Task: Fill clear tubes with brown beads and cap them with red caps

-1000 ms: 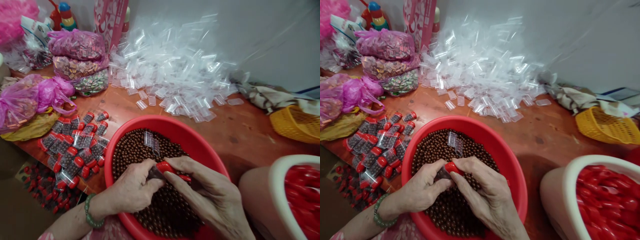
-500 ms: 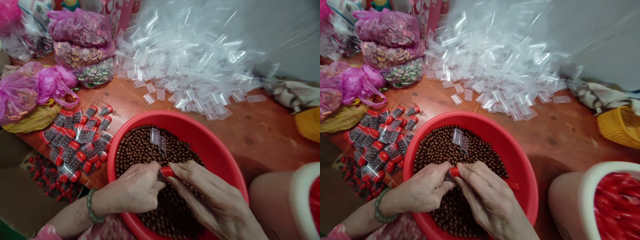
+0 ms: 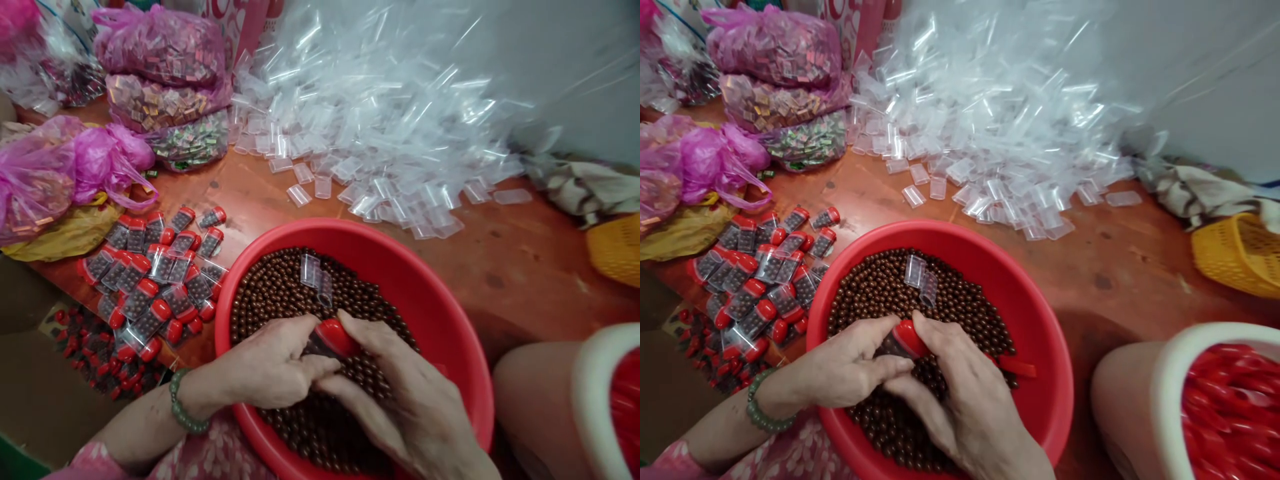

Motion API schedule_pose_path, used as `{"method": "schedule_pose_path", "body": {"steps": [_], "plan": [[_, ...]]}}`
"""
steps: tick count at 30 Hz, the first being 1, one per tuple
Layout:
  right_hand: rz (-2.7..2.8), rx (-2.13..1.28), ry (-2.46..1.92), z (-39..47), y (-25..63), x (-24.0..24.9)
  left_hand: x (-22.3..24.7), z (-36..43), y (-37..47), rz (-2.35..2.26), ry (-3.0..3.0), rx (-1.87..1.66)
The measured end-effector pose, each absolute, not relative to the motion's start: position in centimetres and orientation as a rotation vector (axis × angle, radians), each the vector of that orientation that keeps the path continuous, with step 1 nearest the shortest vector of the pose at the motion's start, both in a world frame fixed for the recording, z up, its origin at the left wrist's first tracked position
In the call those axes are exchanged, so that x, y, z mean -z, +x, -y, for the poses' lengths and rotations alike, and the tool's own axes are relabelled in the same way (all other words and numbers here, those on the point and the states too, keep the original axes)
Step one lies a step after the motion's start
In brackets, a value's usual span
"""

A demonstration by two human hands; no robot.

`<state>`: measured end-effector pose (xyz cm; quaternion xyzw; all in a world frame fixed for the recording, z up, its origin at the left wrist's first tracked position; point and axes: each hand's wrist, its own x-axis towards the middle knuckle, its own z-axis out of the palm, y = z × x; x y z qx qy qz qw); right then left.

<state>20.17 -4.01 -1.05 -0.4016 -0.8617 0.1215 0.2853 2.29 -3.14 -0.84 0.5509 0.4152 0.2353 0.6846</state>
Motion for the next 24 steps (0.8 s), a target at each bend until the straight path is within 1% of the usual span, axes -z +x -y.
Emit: {"method": "schedule_pose_path", "body": {"steps": [4,7,10,14,16,20,24], "plan": [[2.397,-0.026,-1.109,4.0,19.2,1.4,0.8,3.1,2.6,-0.840,0.833,-0.574],[2.400,0.125,-1.064,3.8,18.8,1.2,0.6,3.1,2.7,-0.719,0.696,-0.647],[2.417,0.196,-0.999,3.6,18.7,1.2,0.8,3.1,3.0,-0.679,0.555,-0.647],[2.483,0.252,-0.935,3.7,18.6,1.8,1.6,3.1,3.8,-0.809,0.276,-0.562],[2.483,0.244,-0.941,3.8,18.4,2.2,1.9,3.2,4.1,-0.882,0.200,-0.609],[2.483,0.257,-0.894,4.2,18.1,2.9,2.1,3.6,4.3,-0.961,0.200,-0.726],[2.467,0.297,-0.792,4.4,18.1,3.1,2.4,4.2,4.2,-0.972,0.299,-0.706]]}}
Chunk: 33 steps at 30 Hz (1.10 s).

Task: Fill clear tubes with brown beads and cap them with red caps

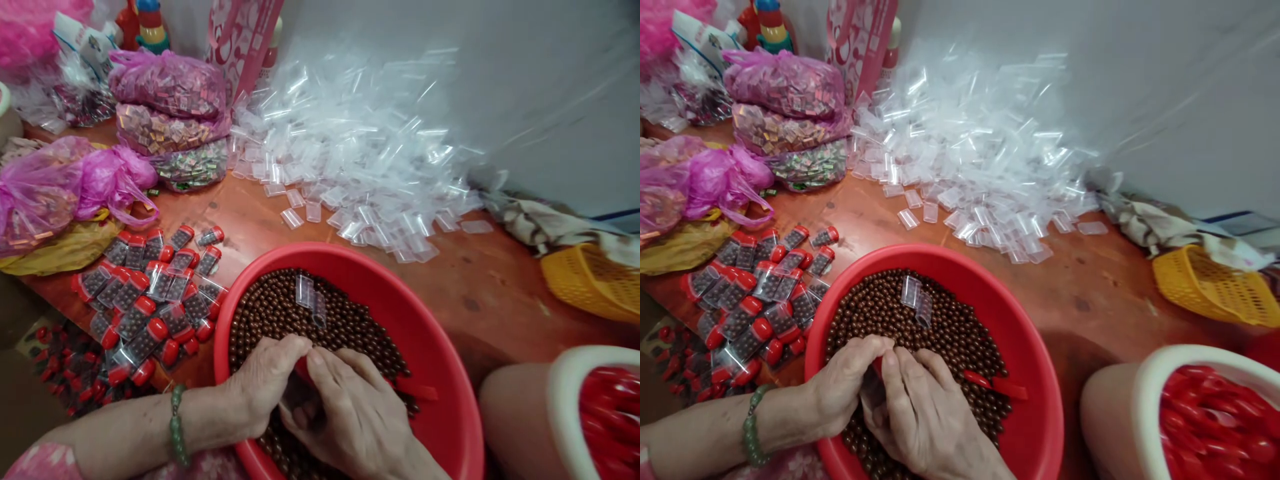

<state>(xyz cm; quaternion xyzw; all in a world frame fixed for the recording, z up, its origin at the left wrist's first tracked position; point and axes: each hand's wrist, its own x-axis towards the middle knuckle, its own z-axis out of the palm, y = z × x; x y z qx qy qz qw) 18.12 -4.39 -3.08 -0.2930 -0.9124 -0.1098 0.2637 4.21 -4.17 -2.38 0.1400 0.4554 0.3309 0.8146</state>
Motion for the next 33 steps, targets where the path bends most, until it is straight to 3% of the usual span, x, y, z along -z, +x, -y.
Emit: {"method": "schedule_pose_path", "body": {"steps": [13,19,22,27,30,33], "plan": [[2.512,0.080,-0.835,4.7,18.5,2.2,2.7,4.4,4.0,-0.915,0.354,-0.737],[2.573,-0.665,-1.108,-0.7,21.6,-0.6,1.7,4.1,1.9,-0.755,0.372,-0.766],[2.506,-0.820,-1.419,-4.0,23.9,1.7,1.0,4.0,0.1,-0.770,0.383,-0.882],[2.494,-1.140,-1.501,-6.3,24.3,5.3,1.2,3.9,-1.4,-0.602,0.162,-0.922],[2.545,-1.117,-1.463,-6.1,23.9,5.6,1.7,3.7,-1.5,-0.541,0.097,-0.921],[2.711,-0.793,-1.514,-5.4,24.0,5.8,2.2,3.7,-1.4,-0.523,0.079,-0.925]]}}
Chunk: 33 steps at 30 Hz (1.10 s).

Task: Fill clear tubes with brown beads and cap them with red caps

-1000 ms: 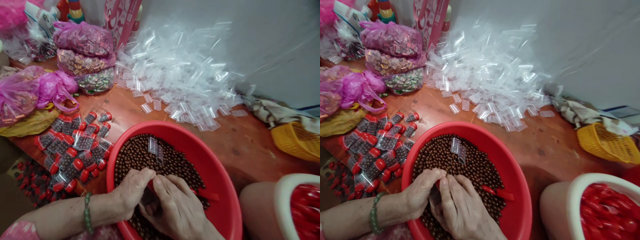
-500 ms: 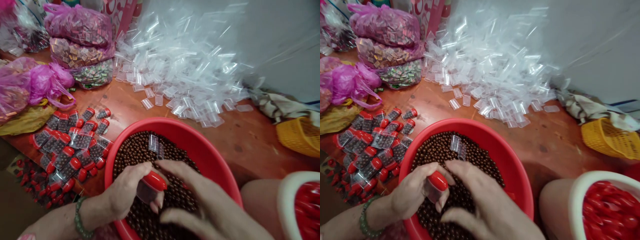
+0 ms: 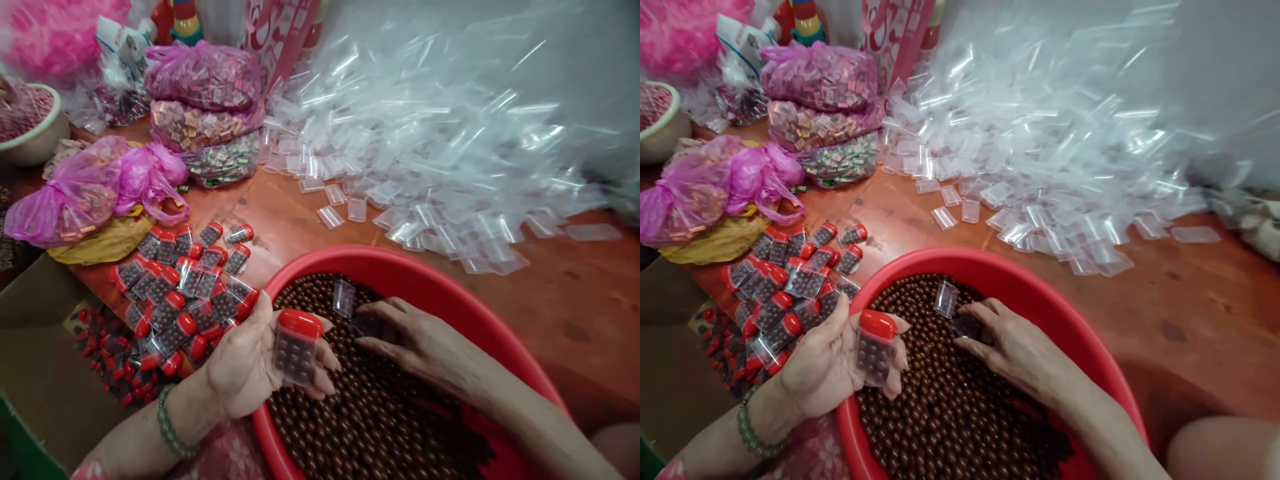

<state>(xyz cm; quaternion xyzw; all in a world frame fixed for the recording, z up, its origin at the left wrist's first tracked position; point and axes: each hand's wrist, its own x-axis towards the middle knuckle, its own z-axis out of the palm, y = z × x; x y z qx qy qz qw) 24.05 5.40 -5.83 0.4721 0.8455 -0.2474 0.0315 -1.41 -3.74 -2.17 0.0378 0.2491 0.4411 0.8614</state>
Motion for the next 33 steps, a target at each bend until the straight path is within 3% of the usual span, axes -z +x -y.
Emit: {"method": "schedule_pose_path", "body": {"steps": [3,5,9,13,20,25,33], "plan": [[-2.484,0.319,1.487,-4.5,24.0,6.3,2.3,3.8,-1.4,-0.508,0.079,-0.906],[-2.454,0.286,1.443,-3.8,23.4,6.4,2.1,4.0,-1.6,-0.524,0.104,-0.905],[-2.488,0.619,1.344,-2.4,21.4,5.6,1.2,4.6,-3.1,-0.710,0.303,-1.033],[-2.286,1.061,1.419,-1.6,20.0,4.7,1.3,5.6,-6.0,-1.173,0.741,-1.194],[-1.649,2.259,1.261,-2.2,20.5,4.7,4.8,5.4,-10.2,-2.047,1.474,-1.011],[-1.549,2.527,1.130,-2.9,21.1,4.4,6.2,5.6,-10.9,-2.203,1.716,-0.953],[-1.631,2.622,1.100,-3.1,21.5,3.5,5.4,5.8,-9.6,-1.820,1.106,-1.155]]}}
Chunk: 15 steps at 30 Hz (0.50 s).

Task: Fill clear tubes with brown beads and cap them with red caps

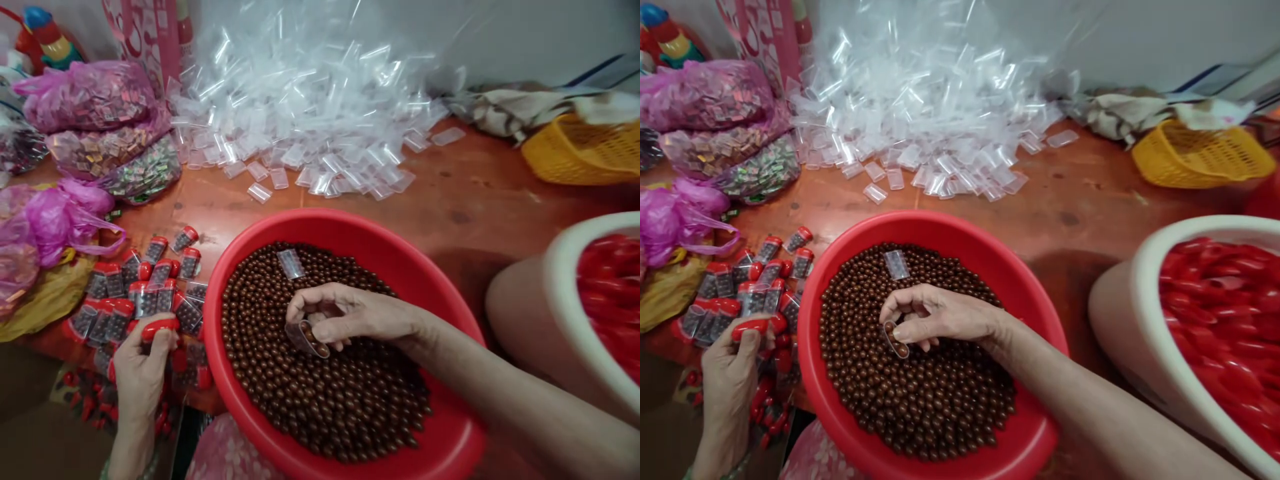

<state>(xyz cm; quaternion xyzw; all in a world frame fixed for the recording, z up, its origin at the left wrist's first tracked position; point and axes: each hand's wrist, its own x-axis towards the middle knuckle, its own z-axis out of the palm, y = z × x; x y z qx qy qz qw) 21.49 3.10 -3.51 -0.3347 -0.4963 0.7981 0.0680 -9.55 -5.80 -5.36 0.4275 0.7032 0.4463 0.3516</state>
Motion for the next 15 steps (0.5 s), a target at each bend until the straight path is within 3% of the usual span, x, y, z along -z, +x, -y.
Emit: {"method": "schedule_pose_path", "body": {"steps": [8,15], "plan": [[1.479,-2.349,-1.050,-3.1,21.7,3.3,3.8,6.6,-10.3,-1.981,1.026,-1.498],[1.383,-2.335,-1.020,-2.9,21.4,3.3,5.1,6.4,-10.8,-2.090,1.880,-0.839]]}}
